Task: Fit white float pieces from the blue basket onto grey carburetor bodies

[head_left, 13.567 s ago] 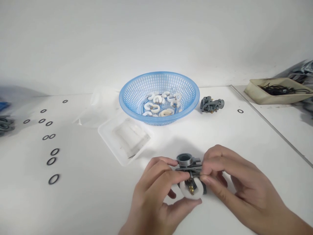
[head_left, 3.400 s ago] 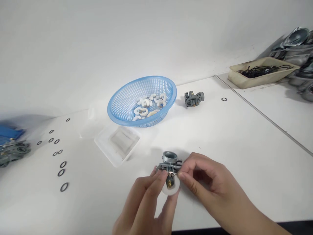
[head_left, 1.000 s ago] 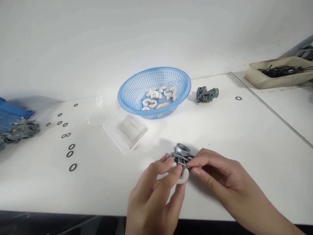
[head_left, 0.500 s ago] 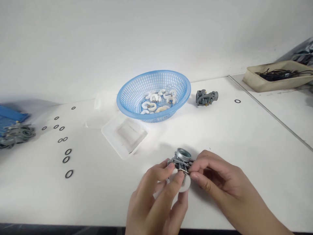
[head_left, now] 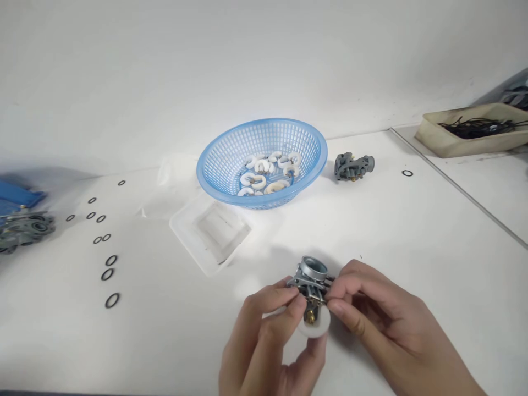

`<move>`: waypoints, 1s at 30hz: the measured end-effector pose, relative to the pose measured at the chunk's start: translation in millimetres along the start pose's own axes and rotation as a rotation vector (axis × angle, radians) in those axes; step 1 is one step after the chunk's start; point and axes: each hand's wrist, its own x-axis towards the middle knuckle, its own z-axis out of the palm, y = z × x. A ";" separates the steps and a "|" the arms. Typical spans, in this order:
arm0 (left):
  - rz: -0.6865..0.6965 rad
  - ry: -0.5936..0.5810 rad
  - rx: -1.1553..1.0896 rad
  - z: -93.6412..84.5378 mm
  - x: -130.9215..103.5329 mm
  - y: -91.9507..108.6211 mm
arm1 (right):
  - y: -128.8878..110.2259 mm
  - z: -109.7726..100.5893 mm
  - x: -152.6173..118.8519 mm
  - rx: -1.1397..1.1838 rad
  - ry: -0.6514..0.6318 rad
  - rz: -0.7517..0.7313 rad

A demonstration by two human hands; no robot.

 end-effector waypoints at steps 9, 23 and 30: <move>-0.041 0.115 -0.026 8.5 -2.7 0.8 | -0.8 -5.5 0.4 0.017 -0.066 0.037; -0.053 0.127 -0.083 7.9 -4.6 -6.7 | 1.8 -2.6 4.2 0.008 -0.038 0.039; -0.031 0.049 -0.110 0.9 1.3 -8.3 | 4.7 -2.0 4.5 0.097 0.034 0.103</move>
